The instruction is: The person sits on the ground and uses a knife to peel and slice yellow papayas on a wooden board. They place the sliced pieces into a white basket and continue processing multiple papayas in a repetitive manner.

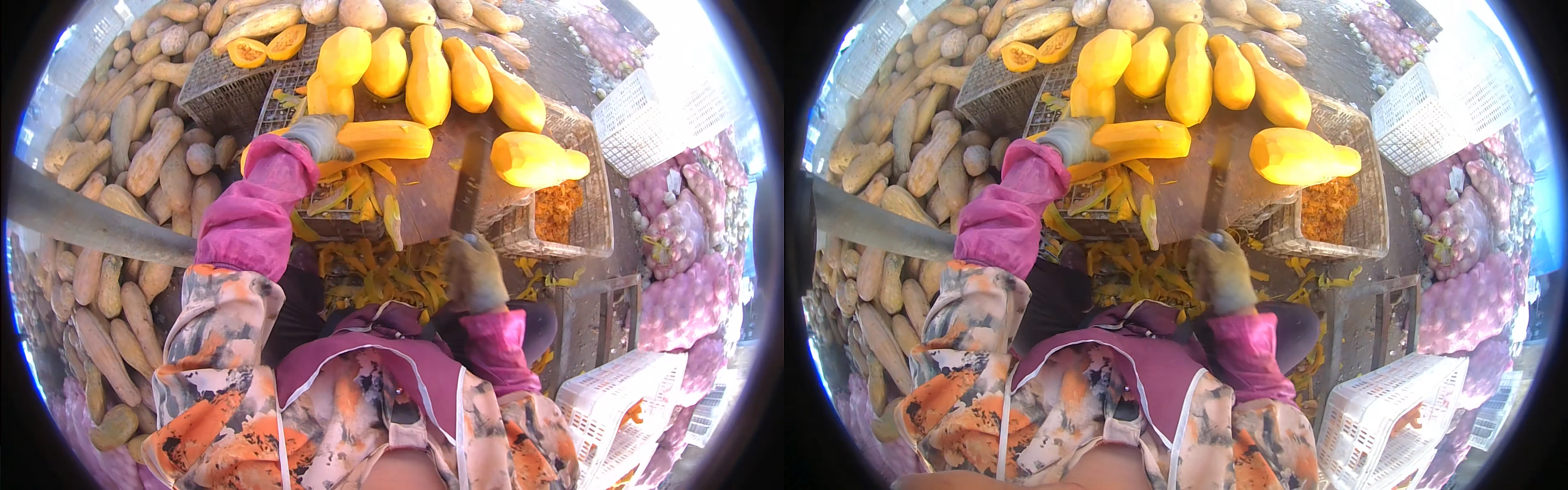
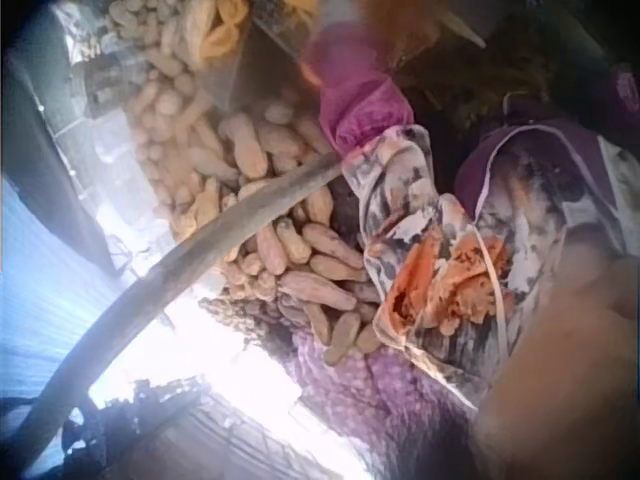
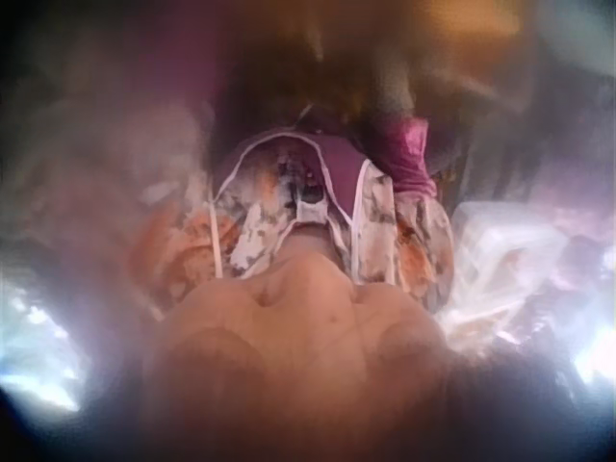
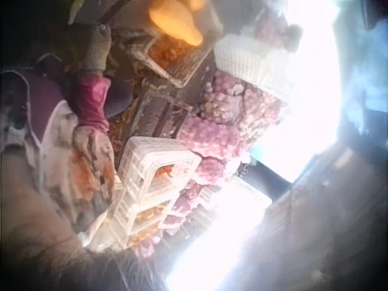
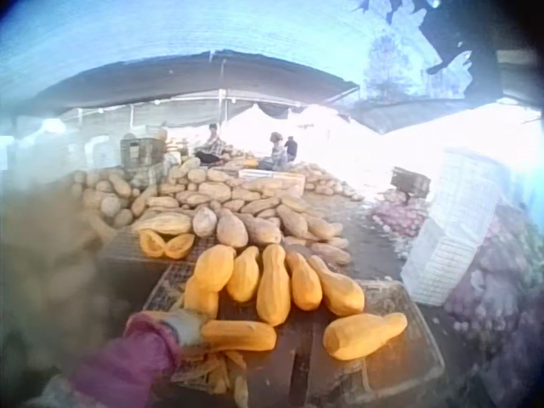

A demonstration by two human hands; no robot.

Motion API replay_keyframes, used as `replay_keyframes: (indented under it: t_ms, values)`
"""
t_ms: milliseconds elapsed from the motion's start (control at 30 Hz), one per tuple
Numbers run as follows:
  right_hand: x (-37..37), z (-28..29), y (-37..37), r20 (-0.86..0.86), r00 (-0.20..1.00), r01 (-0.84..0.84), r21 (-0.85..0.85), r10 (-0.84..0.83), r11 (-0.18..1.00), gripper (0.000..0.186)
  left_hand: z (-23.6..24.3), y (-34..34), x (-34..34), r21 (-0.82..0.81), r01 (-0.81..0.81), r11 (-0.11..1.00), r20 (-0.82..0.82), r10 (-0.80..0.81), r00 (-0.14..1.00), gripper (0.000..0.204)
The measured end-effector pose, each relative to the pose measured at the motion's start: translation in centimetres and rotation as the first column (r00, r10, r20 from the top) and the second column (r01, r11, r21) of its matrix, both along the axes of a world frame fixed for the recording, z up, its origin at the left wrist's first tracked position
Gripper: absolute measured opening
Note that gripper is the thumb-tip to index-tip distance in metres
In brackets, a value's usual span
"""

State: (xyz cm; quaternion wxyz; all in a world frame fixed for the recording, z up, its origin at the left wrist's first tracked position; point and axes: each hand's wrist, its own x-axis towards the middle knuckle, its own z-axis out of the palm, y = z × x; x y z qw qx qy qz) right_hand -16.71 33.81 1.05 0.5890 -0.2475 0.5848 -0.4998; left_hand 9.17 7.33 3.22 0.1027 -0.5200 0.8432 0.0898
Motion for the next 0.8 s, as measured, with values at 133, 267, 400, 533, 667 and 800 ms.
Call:
replay_keyframes:
  t_ms: [133,267,400,533,667,800]
  values:
    - [2.2,-0.6,-4.3,-0.150,0.984,-0.081,0.113,0.098,0.990,0.015,-0.7,1.1,-1.4,-0.059,0.036,0.998,0.101,-0.030,0.994,0.071]
    - [3.3,-1.6,-5.4,-0.177,0.982,-0.058,0.039,0.064,0.998,0.016,-1.4,3.2,-2.4,-0.088,0.154,0.984,0.039,-0.151,0.988,0.069]
    - [3.3,-2.6,-4.8,-0.080,0.995,0.067,0.090,-0.060,0.994,0.016,-1.4,2.6,-2.9,-0.065,0.188,0.980,-0.017,-0.190,0.982,0.072]
    - [2.5,-0.6,-3.9,-0.077,0.996,0.063,0.142,-0.052,0.988,0.015,-1.4,1.9,-3.7,-0.136,0.235,0.963,0.034,-0.232,0.972,0.074]
    - [2.4,4.0,-3.0,-0.179,0.981,0.068,-0.028,-0.072,0.997,0.017,-1.7,2.6,-4.1,-0.142,0.189,0.972,0.117,-0.173,0.978,0.072]
    - [3.5,4.6,-2.8,-0.153,0.944,0.156,-0.575,-0.294,0.803,0.022,-2.1,3.2,-4.2,-0.231,0.193,0.954,0.093,-0.175,0.980,0.067]
